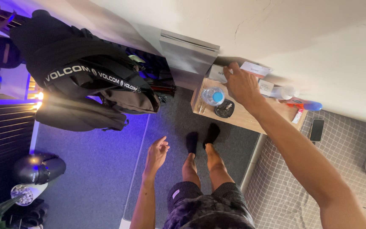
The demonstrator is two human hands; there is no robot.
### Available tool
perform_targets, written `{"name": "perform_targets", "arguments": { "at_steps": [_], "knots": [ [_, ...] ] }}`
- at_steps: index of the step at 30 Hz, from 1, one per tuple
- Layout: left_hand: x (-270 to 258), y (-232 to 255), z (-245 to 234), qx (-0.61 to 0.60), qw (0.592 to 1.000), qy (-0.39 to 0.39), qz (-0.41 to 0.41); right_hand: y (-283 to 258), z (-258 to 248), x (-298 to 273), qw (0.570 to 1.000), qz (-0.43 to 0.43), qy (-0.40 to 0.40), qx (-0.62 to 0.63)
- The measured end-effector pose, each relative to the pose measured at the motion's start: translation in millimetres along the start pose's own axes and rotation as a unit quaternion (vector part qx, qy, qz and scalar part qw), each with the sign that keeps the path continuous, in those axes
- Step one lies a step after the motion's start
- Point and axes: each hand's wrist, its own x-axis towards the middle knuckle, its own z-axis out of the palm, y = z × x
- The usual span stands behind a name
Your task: The person organizes a desk by moving a potted plant, adjusting a speaker, and placing a small round object on a side table. They then return to the desk, pick up a brush, and later handle a bottle and a small white object, placing them on the desk.
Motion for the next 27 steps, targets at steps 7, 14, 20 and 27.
{"name": "perform_targets", "arguments": {
  "at_steps": [7,14,20,27],
  "knots": [
    [-4,9,-1,0.014,1.0,-0.015,-0.009,2,3,0,1.0,-0.011,0.013,0.008],
    [-5,14,0,0.025,0.999,-0.025,-0.026,2,5,5,1.0,-0.011,0.01,-0.007],
    [-4,12,2,0.01,1.0,-0.01,-0.005,3,6,1,0.999,-0.022,0.036,0.005],
    [-2,9,1,0.024,0.999,0.001,0.022,3,2,-4,0.999,-0.018,0.039,0.017]
  ]
}}
